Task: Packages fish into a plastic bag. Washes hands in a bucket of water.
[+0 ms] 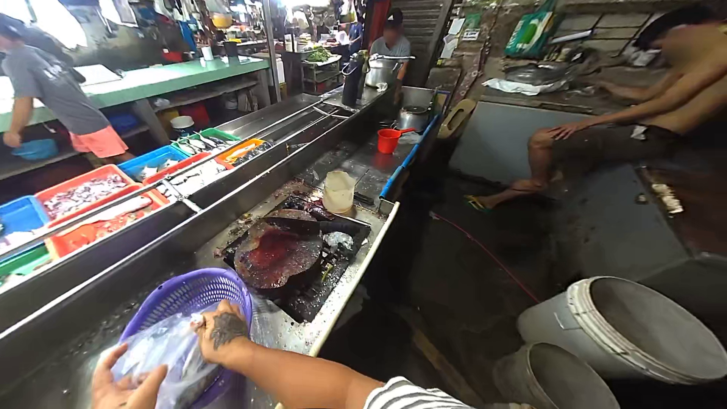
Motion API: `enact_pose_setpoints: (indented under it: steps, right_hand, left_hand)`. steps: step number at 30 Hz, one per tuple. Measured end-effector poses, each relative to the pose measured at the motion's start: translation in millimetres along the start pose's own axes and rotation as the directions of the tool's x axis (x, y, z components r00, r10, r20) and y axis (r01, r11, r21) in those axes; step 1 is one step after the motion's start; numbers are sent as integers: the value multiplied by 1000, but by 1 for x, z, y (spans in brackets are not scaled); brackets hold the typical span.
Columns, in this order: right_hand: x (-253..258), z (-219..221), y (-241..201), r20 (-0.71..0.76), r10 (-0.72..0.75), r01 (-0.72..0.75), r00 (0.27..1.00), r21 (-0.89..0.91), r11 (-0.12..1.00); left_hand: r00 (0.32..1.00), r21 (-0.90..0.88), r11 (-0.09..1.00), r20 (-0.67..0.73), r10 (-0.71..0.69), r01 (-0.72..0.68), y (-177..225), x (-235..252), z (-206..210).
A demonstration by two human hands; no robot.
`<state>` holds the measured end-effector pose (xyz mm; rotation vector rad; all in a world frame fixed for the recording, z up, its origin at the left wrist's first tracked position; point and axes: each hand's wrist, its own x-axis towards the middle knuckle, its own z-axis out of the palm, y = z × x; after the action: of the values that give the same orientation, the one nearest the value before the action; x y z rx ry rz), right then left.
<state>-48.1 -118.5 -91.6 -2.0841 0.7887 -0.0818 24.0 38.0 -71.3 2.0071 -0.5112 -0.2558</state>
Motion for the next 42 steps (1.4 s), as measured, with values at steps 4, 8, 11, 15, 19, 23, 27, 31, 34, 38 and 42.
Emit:
enact_pose_setpoints:
  steps: [4, 8, 11, 15, 19, 23, 27, 31, 34, 38, 42]
  right_hand:
    - [3, 9, 12, 133, -126, 135, 983, -57, 989]
    - [-6, 9, 8, 188, -257, 286, 948, -146, 947]
    - [-10, 14, 11, 191, -299, 327, 935, -142, 934]
    - [-8, 26, 17, 242, -333, 373, 911, -146, 916]
    - [-11, 42, 30, 262, -430, 482, 864, -186, 856]
    - [-26, 36, 23, 499, -447, 635, 742, -312, 706]
    - [-14, 51, 22, 519, -639, 823, 567, -381, 420]
    - [-14, 63, 18, 504, -699, 855, 507, -399, 333]
    - [-30, 65, 15, 634, -564, 847, 529, -435, 305]
    - [-43, 67, 9, 698, -496, 855, 516, -449, 259]
    - [-44, 70, 9, 648, -571, 862, 504, -418, 287]
  left_hand:
    - [994, 631, 774, 40, -101, 54, 8, 6, -2]
    - [957, 672, 699, 284, 59, -243, 8, 45, 4]
    - [759, 500, 830, 632, -155, -247, -17, 86, 12]
    - [815, 572, 784, 558, -157, -241, -18, 111, 14]
    - [835, 513, 746, 541, 102, -424, 30, 91, 27]
    - [849, 581, 653, 492, 195, -487, 64, 43, 53]
    - [898, 628, 654, 389, 204, -421, 33, 62, 43]
    - [882, 441, 844, 465, 77, -306, 40, 56, 25]
    - [866, 767, 576, 463, -192, -282, 43, 50, 37]
    - [870, 864, 351, 448, -205, -361, 23, 66, 60]
    - [829, 724, 518, 557, -51, -455, 27, 55, 37]
